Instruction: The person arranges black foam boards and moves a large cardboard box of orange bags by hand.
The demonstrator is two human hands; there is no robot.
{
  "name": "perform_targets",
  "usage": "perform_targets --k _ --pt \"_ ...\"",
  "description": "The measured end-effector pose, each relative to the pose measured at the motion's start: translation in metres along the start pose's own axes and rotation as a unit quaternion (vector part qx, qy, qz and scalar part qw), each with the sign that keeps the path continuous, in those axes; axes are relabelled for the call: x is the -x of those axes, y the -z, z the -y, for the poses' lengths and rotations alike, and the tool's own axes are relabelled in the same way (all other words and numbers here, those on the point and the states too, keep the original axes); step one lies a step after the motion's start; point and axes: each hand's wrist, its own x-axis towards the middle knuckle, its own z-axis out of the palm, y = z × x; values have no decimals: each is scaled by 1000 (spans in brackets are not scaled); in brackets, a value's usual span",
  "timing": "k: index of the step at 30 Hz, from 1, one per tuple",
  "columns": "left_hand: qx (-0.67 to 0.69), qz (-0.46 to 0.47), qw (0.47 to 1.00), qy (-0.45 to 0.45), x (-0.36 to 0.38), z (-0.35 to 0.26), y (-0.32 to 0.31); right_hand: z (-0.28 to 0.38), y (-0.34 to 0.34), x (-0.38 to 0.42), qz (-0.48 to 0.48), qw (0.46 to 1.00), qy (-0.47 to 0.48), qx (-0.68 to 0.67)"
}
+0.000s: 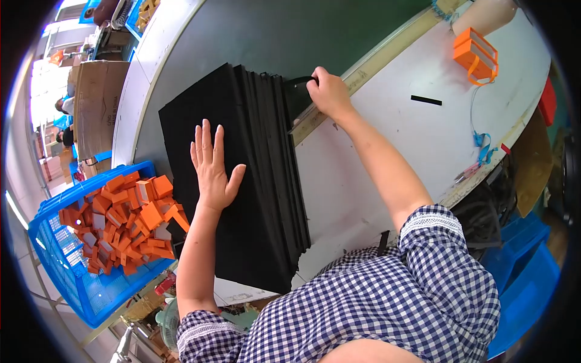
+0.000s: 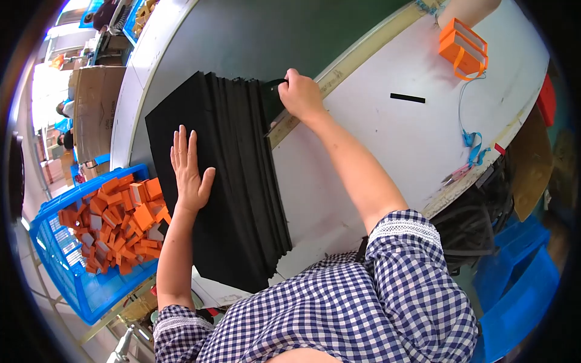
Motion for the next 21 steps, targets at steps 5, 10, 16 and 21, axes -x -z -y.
perform_targets --k 5,10,16,21 --pt "2 2 1000 3 2 -1 -1 -6 -3 -5 -39 961 -68 -264" --pt "4 10 1000 0 0 -2 -1 -4 -21 -26 -30 932 -103 -346" --pt "2 24 1000 -7 4 -11 3 30 -24 -81 64 763 -223 -603" --pt "-2 34 999 -13 3 -13 4 25 -36 -135 -16 806 -123 -579"
